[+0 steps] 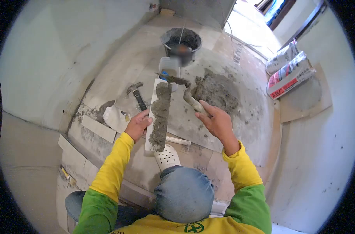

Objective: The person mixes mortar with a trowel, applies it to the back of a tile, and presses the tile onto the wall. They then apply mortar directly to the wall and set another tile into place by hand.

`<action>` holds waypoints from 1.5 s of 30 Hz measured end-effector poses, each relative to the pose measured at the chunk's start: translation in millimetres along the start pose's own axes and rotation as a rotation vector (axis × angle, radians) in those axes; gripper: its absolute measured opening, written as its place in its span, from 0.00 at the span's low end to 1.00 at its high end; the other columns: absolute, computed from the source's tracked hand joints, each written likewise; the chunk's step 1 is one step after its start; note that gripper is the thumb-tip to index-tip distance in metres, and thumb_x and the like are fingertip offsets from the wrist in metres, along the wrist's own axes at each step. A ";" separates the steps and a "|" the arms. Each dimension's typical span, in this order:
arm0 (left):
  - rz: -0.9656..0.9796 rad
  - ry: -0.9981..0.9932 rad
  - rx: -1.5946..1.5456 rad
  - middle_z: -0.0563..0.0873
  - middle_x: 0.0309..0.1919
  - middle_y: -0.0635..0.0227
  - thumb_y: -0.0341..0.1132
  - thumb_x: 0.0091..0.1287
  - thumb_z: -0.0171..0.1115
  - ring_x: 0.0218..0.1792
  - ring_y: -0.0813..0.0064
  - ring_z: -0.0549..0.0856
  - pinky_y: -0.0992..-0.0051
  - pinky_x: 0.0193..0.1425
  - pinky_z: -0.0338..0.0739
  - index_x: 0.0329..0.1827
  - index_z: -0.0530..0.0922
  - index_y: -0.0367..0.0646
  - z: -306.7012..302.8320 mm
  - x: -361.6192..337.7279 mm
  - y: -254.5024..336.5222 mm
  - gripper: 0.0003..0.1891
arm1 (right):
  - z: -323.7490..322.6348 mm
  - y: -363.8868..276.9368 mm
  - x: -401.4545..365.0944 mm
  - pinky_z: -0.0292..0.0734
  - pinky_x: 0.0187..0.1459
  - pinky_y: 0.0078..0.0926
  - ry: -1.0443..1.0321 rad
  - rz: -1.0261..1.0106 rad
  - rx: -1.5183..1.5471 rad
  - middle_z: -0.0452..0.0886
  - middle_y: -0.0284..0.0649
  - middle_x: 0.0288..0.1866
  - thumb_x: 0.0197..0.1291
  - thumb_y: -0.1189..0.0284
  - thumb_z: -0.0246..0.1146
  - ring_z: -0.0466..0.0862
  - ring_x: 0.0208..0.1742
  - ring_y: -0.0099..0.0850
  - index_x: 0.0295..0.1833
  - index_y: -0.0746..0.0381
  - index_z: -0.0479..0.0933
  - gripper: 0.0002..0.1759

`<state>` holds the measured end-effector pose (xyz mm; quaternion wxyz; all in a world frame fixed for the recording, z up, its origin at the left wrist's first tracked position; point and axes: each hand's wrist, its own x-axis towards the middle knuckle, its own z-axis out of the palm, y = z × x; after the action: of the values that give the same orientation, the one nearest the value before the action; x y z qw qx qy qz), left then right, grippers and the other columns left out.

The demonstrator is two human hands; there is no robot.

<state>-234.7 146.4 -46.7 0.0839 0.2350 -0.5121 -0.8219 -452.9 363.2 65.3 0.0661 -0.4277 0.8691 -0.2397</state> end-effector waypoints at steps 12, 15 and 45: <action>0.088 -0.047 -0.092 0.83 0.51 0.70 0.30 0.71 0.55 0.42 0.84 0.82 0.80 0.39 0.78 0.73 0.65 0.46 2.9 -4.4 19.0 0.26 | 12.3 -20.5 -1.1 0.77 0.37 0.40 0.105 -0.030 -0.222 0.81 0.44 0.34 0.58 0.53 0.66 0.82 0.36 0.45 0.63 0.47 0.76 0.27; 0.224 -0.085 -0.109 0.81 0.55 0.68 0.29 0.71 0.54 0.50 0.80 0.81 0.75 0.49 0.80 0.73 0.64 0.44 3.1 -3.8 23.6 0.26 | 11.1 -27.0 -2.1 0.76 0.36 0.40 0.042 -0.067 -0.276 0.79 0.43 0.32 0.59 0.53 0.65 0.82 0.34 0.44 0.64 0.47 0.75 0.27; 0.116 0.235 -0.295 0.85 0.45 0.67 0.31 0.72 0.54 0.37 0.74 0.86 0.69 0.40 0.83 0.65 0.70 0.43 -43.7 -6.3 40.0 0.19 | 8.8 -21.1 -51.0 0.73 0.30 0.36 -0.153 -0.387 -0.282 0.77 0.39 0.30 0.54 0.59 0.70 0.80 0.30 0.40 0.61 0.48 0.78 0.26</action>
<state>-212.6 95.3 -25.5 0.2241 0.2846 -0.3853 -0.8487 -403.2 388.6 63.0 0.0242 -0.6081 0.7883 -0.0910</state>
